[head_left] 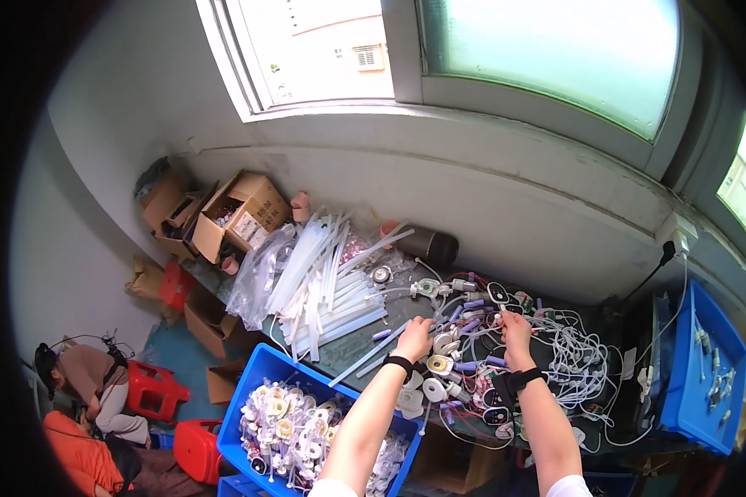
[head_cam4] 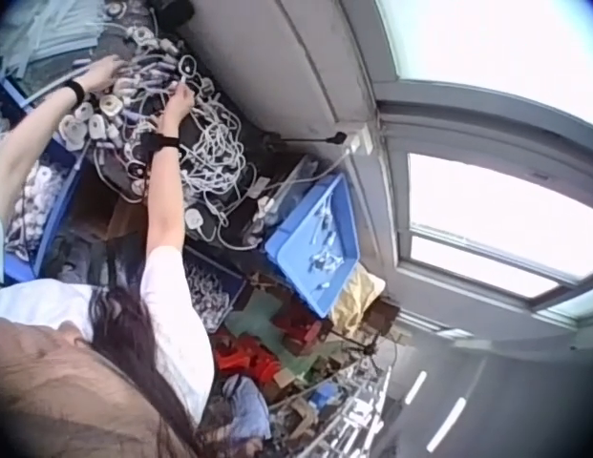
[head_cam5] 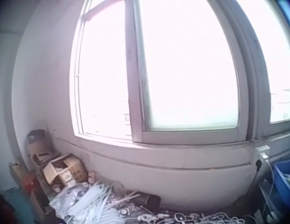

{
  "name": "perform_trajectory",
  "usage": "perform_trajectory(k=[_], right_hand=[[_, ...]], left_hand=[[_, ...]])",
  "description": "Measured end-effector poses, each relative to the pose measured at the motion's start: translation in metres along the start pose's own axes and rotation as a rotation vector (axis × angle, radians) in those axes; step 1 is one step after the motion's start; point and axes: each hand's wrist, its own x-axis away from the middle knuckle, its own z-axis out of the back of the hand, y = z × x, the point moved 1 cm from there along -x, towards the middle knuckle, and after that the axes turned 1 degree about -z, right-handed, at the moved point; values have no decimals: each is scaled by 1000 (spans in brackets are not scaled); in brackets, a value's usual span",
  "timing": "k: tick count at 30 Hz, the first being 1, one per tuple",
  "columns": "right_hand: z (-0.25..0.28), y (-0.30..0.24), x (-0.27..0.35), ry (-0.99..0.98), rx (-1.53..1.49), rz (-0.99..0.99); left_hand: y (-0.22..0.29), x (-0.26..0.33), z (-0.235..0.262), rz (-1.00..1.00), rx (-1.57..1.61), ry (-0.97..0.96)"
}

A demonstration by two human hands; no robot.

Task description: Assembling small electronic and plastic components at a factory workbench.

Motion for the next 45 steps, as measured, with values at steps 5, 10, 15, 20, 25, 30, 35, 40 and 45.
perform_trajectory(k=[5, 10, 15, 20, 25, 30, 35, 40, 45], right_hand=[[11, -2, 1, 17, 2, -20], [18, 10, -8, 94, 81, 151], [-24, -2, 37, 114, 852, 499], [-63, 5, 39, -129, 1041, 745], [-100, 41, 16, -278, 1477, 343], [-95, 77, -10, -161, 1331, 309], [-81, 43, 3, -239, 584, 159], [-58, 17, 15, -268, 269, 214], [-48, 9, 29, -377, 213, 273]], left_hand=[[8, 14, -13, 4, 27, -27], [24, 30, -10, -75, 162, 1], [43, 70, -16, -142, -23, 110], [64, 90, -28, -159, -6, 159], [65, 102, -34, -153, -53, 106], [65, 103, -33, -154, -9, 150], [53, 113, -16, -71, 128, 143], [45, 108, -27, -108, 214, 152], [51, 97, -16, -67, 185, 109]])
